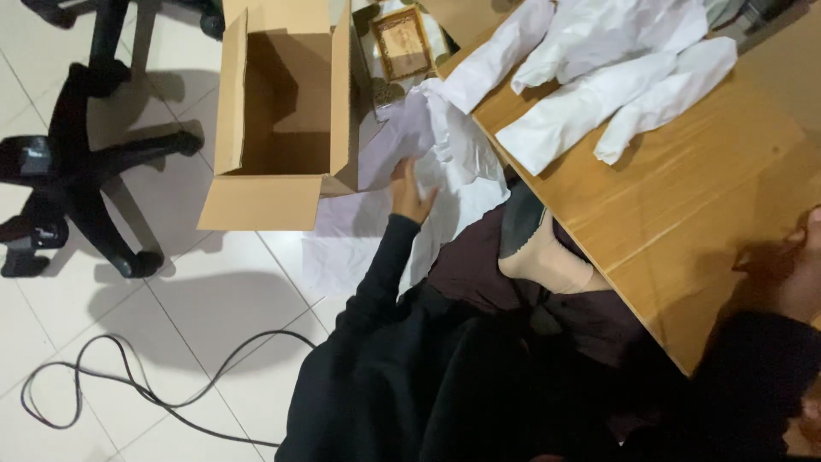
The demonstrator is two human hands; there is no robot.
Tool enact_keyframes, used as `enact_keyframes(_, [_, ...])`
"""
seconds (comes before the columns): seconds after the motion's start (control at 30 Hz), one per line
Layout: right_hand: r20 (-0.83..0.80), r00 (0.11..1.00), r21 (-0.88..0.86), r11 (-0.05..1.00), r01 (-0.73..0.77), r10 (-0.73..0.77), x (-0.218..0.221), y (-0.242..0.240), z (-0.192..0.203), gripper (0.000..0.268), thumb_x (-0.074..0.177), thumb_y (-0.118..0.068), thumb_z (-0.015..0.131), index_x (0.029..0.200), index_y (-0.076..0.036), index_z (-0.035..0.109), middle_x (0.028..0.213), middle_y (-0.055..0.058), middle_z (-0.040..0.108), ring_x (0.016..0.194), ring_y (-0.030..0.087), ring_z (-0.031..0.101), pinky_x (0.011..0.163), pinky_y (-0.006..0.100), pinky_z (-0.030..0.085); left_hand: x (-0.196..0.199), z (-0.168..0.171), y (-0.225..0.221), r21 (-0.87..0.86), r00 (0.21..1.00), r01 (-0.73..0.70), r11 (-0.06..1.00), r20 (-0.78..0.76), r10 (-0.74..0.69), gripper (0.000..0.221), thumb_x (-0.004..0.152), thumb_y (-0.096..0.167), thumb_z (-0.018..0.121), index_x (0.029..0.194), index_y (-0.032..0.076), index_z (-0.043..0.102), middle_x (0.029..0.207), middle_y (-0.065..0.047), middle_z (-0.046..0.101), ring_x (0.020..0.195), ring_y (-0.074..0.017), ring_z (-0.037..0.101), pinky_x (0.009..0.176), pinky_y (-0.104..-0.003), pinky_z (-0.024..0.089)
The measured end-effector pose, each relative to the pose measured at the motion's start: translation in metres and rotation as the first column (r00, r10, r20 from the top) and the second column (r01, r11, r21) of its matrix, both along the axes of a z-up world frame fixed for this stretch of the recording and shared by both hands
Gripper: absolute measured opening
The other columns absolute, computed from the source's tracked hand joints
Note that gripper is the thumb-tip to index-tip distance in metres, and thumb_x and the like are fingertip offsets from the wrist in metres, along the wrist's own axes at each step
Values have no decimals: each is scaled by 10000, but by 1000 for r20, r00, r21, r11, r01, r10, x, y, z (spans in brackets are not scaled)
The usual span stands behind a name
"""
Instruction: Wrapping figurines in tissue paper and placing them into mesh bags for shipping
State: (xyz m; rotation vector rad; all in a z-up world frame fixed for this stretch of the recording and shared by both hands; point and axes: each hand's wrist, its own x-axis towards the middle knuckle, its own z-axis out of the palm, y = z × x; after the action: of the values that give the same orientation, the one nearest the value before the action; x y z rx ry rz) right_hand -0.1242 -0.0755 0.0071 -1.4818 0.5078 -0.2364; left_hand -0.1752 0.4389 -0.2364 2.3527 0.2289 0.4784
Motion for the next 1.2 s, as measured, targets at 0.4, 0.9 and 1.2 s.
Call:
enact_keyframes(0.4, [13, 995, -113, 989, -97, 99, 36, -34, -35, 162, 1141, -473, 635, 1196, -327, 591, 979, -156, 536, 648, 45, 528, 581, 210, 442, 56, 146, -25, 14, 711, 114, 993, 697, -91, 141, 901, 66, 715, 1009, 135, 776, 1333, -118, 594, 659, -196, 588, 622, -314, 542])
enact_keyframes(0.9, [134, 991, -184, 982, 44, -19, 15, -30, -29, 248, 1058, -394, 755, 1215, -239, 643, 1058, -93, 613, 958, 51, 670, 815, 234, 591, -11, 331, -46, 319, 547, 393, 863, 673, -498, 340, 989, -39, 722, 1276, -73, 543, 1200, -254, 656, 1023, -372, 727, 876, -432, 668])
enact_keyframes(1.2, [479, 874, -269, 961, 62, 78, 84, -138, -84, 182, 1215, -89, 750, 1140, -110, 586, 1012, 66, 603, 835, 135, 554, 781, 276, 455, 43, 390, -231, 518, 239, 546, 659, 657, -715, 449, 1177, 138, 672, 1496, 43, 369, 1602, -151, 308, 1502, -265, 530, 1323, -442, 607])
